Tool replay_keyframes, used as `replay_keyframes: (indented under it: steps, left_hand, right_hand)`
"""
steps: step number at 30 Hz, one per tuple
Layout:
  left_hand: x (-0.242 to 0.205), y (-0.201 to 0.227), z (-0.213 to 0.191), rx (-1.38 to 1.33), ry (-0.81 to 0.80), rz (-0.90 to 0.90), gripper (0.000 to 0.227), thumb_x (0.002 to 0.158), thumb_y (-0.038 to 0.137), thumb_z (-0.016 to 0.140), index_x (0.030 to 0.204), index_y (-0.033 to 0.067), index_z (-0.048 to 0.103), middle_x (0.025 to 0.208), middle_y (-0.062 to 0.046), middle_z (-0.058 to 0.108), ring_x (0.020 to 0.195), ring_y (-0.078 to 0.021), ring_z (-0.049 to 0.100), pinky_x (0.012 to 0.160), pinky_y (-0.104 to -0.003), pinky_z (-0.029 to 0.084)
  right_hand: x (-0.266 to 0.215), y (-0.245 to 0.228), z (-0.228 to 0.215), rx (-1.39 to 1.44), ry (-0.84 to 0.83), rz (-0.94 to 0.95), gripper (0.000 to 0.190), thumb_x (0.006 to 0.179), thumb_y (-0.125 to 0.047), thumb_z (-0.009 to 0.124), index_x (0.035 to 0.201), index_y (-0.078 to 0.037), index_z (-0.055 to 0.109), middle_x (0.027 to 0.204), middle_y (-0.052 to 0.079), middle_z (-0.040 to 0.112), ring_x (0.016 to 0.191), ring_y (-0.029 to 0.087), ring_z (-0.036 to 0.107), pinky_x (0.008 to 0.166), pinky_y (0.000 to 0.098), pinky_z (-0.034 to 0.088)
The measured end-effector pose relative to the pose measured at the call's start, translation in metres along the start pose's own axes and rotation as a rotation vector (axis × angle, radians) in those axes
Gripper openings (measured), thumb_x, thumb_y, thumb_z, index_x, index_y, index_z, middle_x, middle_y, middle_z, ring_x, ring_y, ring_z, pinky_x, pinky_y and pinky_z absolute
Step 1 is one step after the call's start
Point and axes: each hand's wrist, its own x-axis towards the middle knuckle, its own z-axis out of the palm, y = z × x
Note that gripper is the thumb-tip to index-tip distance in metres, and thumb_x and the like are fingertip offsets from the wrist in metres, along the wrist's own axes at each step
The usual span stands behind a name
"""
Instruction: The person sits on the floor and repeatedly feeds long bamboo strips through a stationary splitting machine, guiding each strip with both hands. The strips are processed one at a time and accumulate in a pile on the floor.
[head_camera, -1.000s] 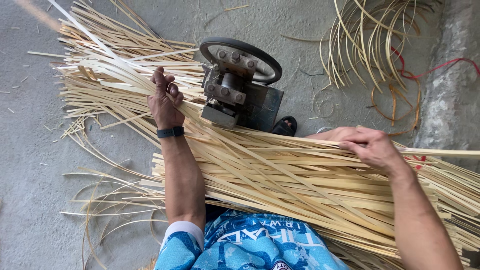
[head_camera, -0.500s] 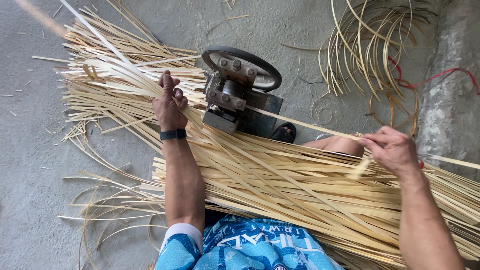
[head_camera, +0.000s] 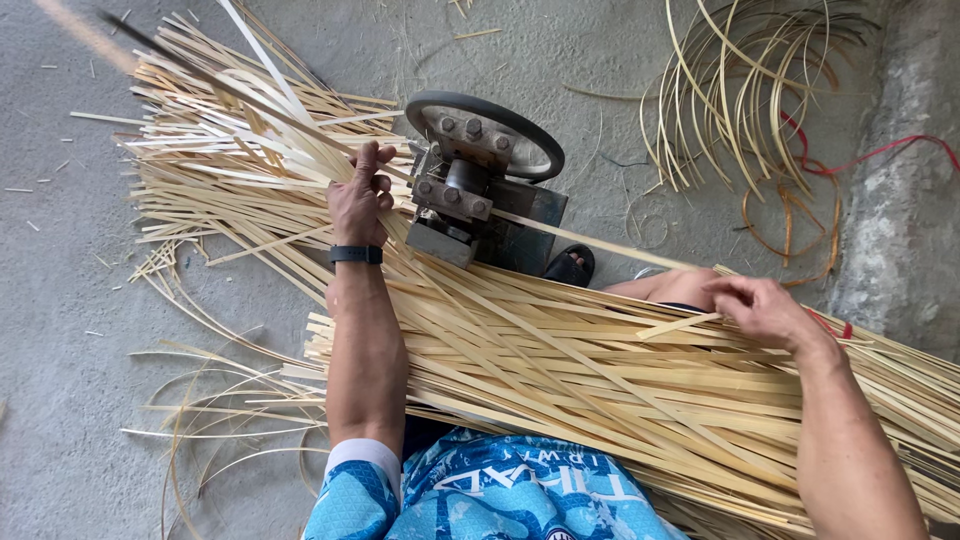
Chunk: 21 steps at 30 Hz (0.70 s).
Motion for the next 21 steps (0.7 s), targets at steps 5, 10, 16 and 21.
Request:
replay_keyframes:
  steps: [5,10,16,21]
  left_hand:
    - [-0.003,0.004,0.005,0.023,0.031,-0.003,0.030,0.093,0.024,0.079,0.107,0.0018,0.064,0.095,-0.014,0.079,0.056,-0.0081,0.057,0.040,-0.020,0.043]
    - [-0.001,0.010,0.004,0.036,0.018,0.026,0.028,0.094,0.026,0.076,0.107,0.0031,0.068,0.093,-0.010,0.078,0.055,-0.0070,0.055,0.038,-0.020,0.041]
    - [0.011,0.018,-0.008,0.010,0.151,0.143,0.030,0.095,0.029,0.076,0.108,0.0030,0.068,0.088,-0.010,0.076,0.067,-0.0098,0.064,0.050,-0.021,0.051]
    - [0.021,0.035,-0.034,-0.261,0.161,0.156,0.046,0.089,0.041,0.074,0.111,0.0030,0.061,0.069,0.002,0.056,0.063,-0.0112,0.057,0.055,-0.028,0.059]
  right_hand:
    - [-0.006,0.021,0.008,-0.069,-0.025,-0.154,0.028,0.078,-0.015,0.083,0.106,-0.018,0.085,0.106,0.007,0.072,0.100,0.020,0.069,0.091,0.0356,0.057]
    - [-0.010,-0.015,0.012,-0.208,0.420,-0.582,0.019,0.089,-0.014,0.072,0.106,-0.018,0.078,0.103,-0.001,0.073,0.099,0.017,0.069,0.090,0.0345,0.056]
    - [0.009,-0.082,0.021,-0.210,0.416,-0.564,0.020,0.098,-0.033,0.067,0.110,-0.023,0.079,0.087,-0.004,0.069,0.075,0.013,0.066,0.070,0.0341,0.060]
    - [0.034,-0.124,0.045,-0.395,0.278,-0.388,0.026,0.099,-0.041,0.062,0.099,-0.025,0.081,0.076,-0.002,0.066,0.066,0.012,0.061,0.064,0.0358,0.060]
